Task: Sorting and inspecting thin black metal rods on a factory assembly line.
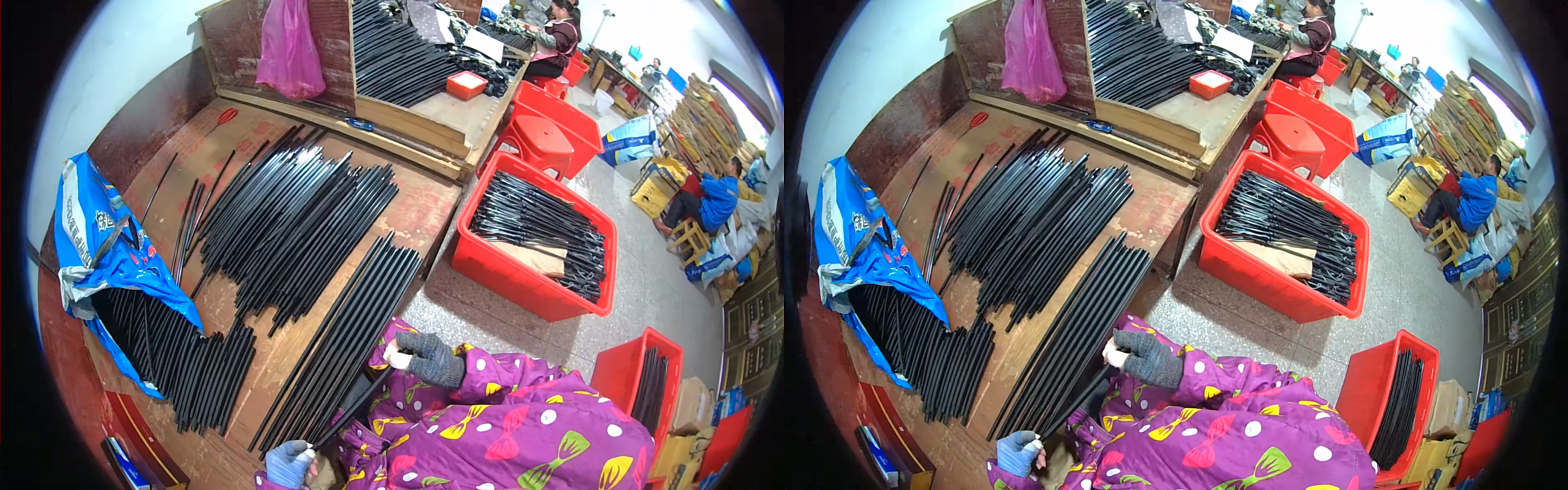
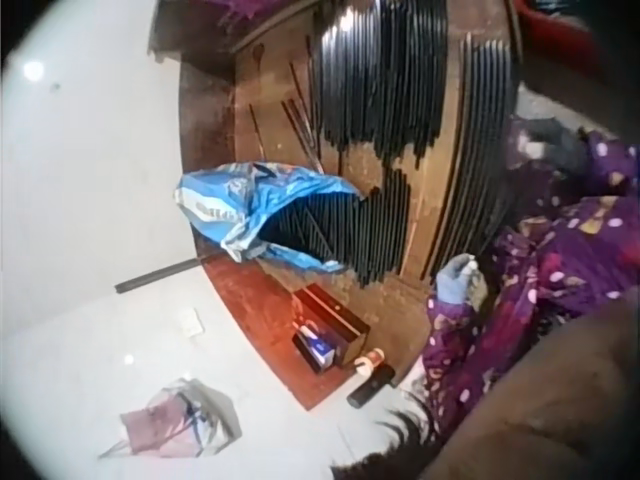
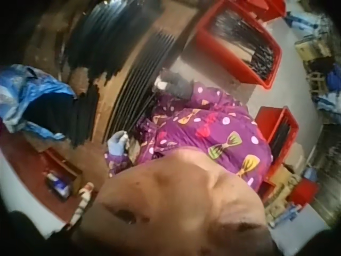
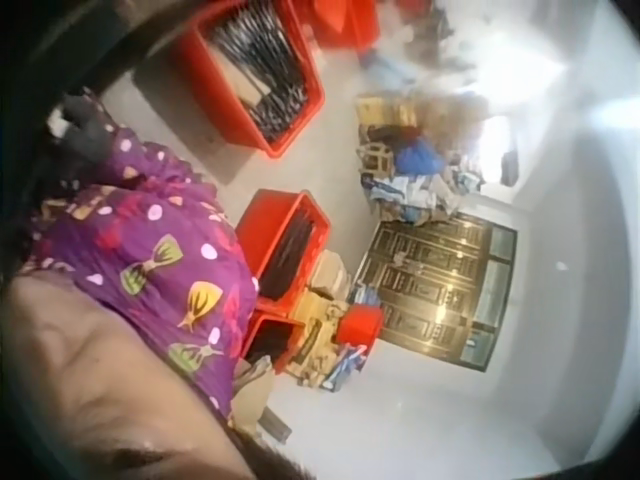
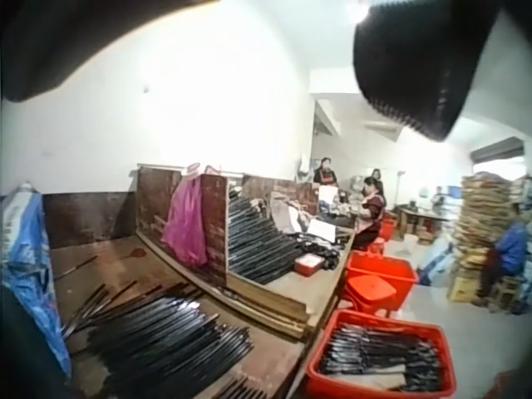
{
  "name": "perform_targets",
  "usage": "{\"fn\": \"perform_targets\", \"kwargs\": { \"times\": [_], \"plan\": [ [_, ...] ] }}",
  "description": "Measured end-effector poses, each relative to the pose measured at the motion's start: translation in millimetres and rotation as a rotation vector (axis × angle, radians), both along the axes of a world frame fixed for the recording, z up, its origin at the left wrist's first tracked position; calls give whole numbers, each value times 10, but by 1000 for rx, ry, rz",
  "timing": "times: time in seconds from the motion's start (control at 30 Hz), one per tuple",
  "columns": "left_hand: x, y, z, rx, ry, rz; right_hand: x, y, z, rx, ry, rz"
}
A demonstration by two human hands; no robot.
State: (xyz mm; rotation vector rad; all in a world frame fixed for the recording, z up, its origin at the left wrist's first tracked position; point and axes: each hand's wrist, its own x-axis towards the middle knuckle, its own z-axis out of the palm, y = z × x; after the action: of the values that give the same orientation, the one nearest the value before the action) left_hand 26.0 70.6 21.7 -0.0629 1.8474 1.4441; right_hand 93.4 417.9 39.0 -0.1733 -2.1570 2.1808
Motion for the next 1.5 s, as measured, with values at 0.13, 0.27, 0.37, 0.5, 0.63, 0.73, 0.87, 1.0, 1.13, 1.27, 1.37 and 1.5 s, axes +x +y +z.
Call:
{"fn": "perform_targets", "kwargs": {
  "times": [0.13, 0.27, 0.37, 0.5, 0.63, 0.73, 0.87, 1.0, 1.13, 1.27, 1.37, 1.5],
  "plan": [
    [20, -21, -16, -6, 17, 34, -12, -10, -92, -72, 19, -20],
    [13, 15, 17, -56, 33, 75, -6, -7, -90, -101, -15, -28],
    [-32, 14, 1, -94, 41, 81, -14, 17, -55, -107, -37, -27],
    [38, -15, 75, -49, 61, 119, -18, -23, -25, -103, -12, 14],
    [13, -74, -39, -79, 55, 49, 15, 2, -67, 7, 16, -14],
    [25, -76, -24, -72, 75, 44, -13, -9, -72, -3, 26, -49],
    [44, -47, 74, -78, 139, -2, 17, -9, -40, -94, -47, -19],
    [57, -55, 49, -22, 112, 45, 5, 10, -173, -82, -22, -46],
    [62, 2, 106, -67, 138, 42, -10, 31, -179, -99, -34, -49],
    [48, 14, 92, -79, 175, 14, -27, 59, -186, -82, -86, -38],
    [73, 79, 231, -117, 150, 8, 1, 2, -226, -72, -59, -64],
    [58, 82, 227, -144, 98, 11, -5, 29, -225, -52, -76, -23]
  ]
}}
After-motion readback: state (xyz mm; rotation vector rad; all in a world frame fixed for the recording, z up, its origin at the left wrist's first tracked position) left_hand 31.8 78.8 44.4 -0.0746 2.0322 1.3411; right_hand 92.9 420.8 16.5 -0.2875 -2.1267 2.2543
